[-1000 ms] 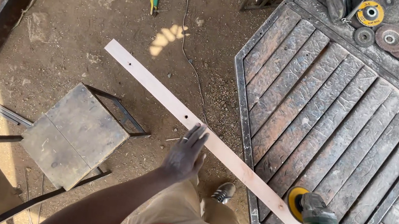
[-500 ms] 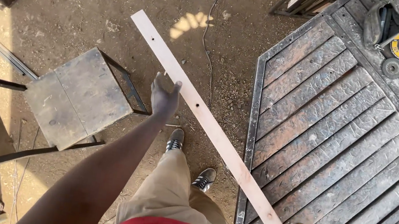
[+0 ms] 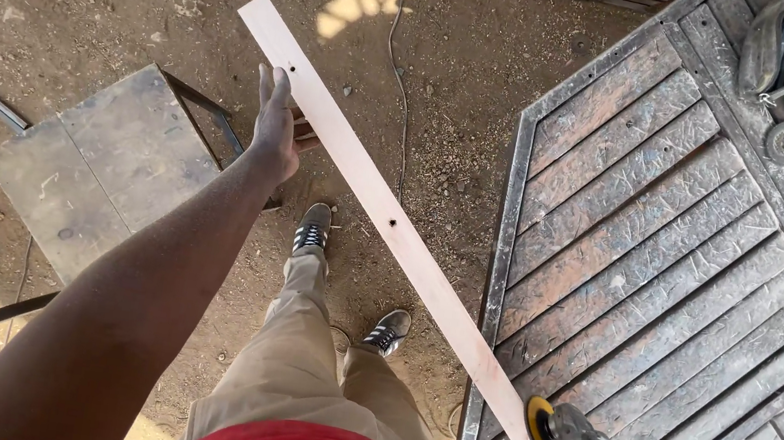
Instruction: Sanding a wooden plank using an angle grinder with a sanding disc
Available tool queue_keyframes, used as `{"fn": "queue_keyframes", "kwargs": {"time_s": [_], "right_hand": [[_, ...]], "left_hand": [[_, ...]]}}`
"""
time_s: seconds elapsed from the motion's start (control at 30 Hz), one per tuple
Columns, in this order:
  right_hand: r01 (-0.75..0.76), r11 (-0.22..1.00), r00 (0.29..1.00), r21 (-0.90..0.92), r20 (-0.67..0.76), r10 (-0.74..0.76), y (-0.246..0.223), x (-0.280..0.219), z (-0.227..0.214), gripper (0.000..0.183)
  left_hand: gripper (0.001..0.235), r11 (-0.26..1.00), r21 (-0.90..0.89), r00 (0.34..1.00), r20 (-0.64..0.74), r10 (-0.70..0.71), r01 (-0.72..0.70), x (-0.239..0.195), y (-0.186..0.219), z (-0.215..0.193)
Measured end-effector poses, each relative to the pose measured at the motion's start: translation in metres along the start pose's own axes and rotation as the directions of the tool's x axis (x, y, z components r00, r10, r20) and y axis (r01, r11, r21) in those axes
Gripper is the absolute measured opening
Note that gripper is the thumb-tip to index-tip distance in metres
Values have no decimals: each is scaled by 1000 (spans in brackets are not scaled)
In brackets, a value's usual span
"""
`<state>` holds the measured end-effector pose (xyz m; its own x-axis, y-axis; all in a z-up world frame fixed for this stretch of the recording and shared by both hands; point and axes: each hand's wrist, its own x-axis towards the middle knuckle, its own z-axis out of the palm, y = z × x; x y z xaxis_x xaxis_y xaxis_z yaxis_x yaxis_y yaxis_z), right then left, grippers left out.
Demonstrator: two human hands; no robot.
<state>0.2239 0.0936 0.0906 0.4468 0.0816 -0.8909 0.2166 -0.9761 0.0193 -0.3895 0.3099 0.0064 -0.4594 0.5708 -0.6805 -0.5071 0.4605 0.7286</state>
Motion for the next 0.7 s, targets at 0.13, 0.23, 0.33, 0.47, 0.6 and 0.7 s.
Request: {"fn": "queue_keyframes", "kwargs": {"time_s": [0.13, 0.23, 0.33, 0.47, 0.6, 0.7], "right_hand": [[24, 1000, 995, -19, 95, -22, -69, -66, 56, 34], [53, 999, 991, -7, 120, -52, -117, -106, 100, 28], [111, 994, 977, 11, 179, -111, -164, -131, 140, 23], [181, 981, 958, -65, 236, -162, -227, -162, 191, 21], [277, 958, 914, -78, 328, -237, -279, -174, 234, 21], [317, 925, 917, -208, 316, -243, -325, -195, 266, 23]], "left_hand": [[89, 992, -51, 993, 18, -116, 117, -10, 20, -4], [113, 965, -92, 969, 1, -247, 246, -10, 31, -9], [114, 949, -141, 959, 47, -279, 283, -5, 35, -15], [106, 940, -166, 948, 159, -274, 299, 5, 33, -27], [108, 919, -192, 927, 225, -300, 344, 17, 27, -33], [102, 907, -196, 917, 229, -326, 371, 22, 23, -35]]}}
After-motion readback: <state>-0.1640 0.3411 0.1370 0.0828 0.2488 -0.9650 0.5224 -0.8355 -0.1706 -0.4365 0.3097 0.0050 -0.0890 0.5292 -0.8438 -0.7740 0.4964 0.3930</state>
